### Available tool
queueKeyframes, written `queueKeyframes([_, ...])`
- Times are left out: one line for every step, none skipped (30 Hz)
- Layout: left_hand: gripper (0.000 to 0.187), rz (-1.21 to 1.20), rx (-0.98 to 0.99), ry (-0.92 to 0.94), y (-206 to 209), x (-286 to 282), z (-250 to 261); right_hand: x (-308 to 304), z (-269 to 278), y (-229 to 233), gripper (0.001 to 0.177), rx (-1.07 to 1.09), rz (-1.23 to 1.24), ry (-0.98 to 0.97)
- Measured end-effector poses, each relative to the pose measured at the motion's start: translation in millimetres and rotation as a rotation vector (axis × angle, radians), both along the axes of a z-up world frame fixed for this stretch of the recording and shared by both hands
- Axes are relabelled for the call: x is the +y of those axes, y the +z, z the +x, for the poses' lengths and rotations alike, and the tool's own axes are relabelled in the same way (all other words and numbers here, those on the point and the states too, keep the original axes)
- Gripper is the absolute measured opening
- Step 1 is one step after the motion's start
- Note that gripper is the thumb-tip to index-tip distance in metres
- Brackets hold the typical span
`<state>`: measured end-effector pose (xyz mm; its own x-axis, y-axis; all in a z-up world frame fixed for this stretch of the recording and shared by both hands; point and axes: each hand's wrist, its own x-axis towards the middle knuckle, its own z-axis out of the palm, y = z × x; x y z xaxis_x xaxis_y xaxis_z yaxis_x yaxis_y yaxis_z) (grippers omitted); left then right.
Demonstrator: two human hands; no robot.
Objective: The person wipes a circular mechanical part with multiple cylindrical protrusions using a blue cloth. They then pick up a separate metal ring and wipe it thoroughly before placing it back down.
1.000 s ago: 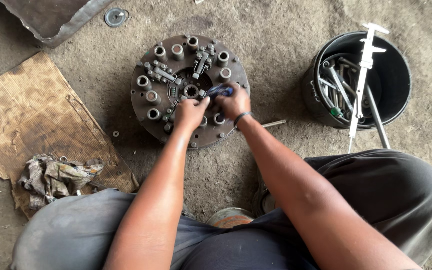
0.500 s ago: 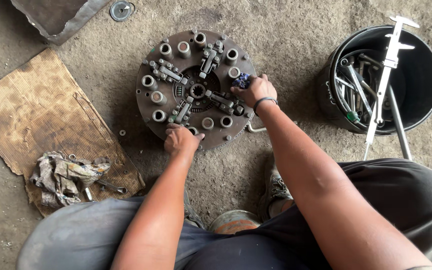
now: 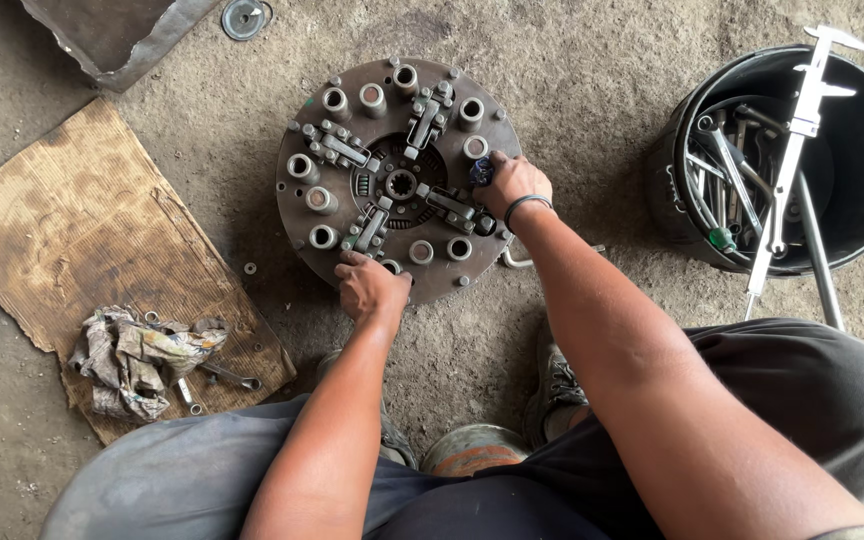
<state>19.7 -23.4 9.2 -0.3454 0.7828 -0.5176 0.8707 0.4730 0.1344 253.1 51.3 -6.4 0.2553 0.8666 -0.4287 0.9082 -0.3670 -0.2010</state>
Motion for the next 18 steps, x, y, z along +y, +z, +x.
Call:
queueKeyframes([0.112,-0.013,0.0,-0.008,-0.3,0.4,-0.4,0.2,-0.6,1.0,0.062,-0.004,-0.007,0.013])
queueKeyframes([0.11,-0.027,0.001,-0.016,-0.4,0.5,-1.5,0.1,-1.6,1.8,0.06,-0.009,-0.014,0.026])
queueKeyframes([0.108,-0.038,0.0,-0.023,-0.4,1.1,-2.0,0.3,-1.6,2.8,0.06,-0.025,-0.01,0.034])
queueKeyframes([0.11,-0.038,-0.003,-0.017,-0.4,2.0,-2.9,-0.3,-2.5,3.3,0.06,-0.041,-0.006,0.041])
queueKeyframes([0.112,-0.037,-0.008,-0.013,-0.8,2.9,-3.8,-1.3,-2.6,3.7,0.059,-0.059,-0.002,0.047])
queueKeyframes([0.114,-0.036,-0.013,-0.008,-1.4,4.1,-5.3,-2.7,-2.9,4.0,0.059,-0.063,-0.001,0.068])
queueKeyframes([0.113,-0.038,-0.002,-0.017,-2.2,5.3,-7.5,-5.4,-3.7,4.2,0.058,-0.067,-0.001,0.088])
queueKeyframes([0.112,-0.04,0.01,-0.026,-3.1,7.3,-11.2,-8.3,-4.5,4.7,0.057,-0.071,-0.001,0.107])
queueKeyframes([0.111,-0.04,0.021,-0.035,-4.3,10.4,-14.9,-10.6,-5.0,5.7,0.056,-0.07,-0.007,0.117])
queueKeyframes([0.112,-0.027,0.01,-0.04,-5.9,14.2,-19.2,-13.0,-6.1,7.0,0.055,-0.068,-0.012,0.127])
queueKeyframes([0.113,-0.016,0.002,-0.045,-7.5,17.3,-25.7,-16.6,-8.9,7.8,0.054,-0.065,-0.02,0.137])
queueKeyframes([0.115,-0.006,-0.005,-0.051,-9.3,20.3,-32.2,-19.8,-12.1,8.9,0.053,-0.074,-0.062,0.15])
queueKeyframes([0.114,-0.004,-0.006,-0.072,-10.9,25.2,-38.6,-21.9,-14.7,10.7,0.053,-0.083,-0.101,0.161])
queueKeyframes([0.114,-0.003,-0.007,-0.093,-12.5,30.1,-44.9,-24.4,-17.4,12.5,0.053,-0.092,-0.14,0.171])
queueKeyframes([0.113,-0.001,-0.007,-0.117,-14.3,35.4,-50.8,-27.6,-19.9,14.0,0.054,-0.08,-0.158,0.176])
queueKeyframes([0.114,0.013,0.005,-0.128,-16.1,40.6,-56.9,-31.3,-22.5,15.1,0.054,-0.067,-0.176,0.181])
queueKeyframes([0.115,0.027,0.016,-0.141,-17.8,46.3,-62.6,-34.8,-24.6,15.8,0.054,-0.054,-0.194,0.184])
queueKeyframes([0.115,0.041,0.028,-0.154,-19.4,51.5,-67.9,-39.1,-26.6,15.7,0.055,-0.034,-0.198,0.202])
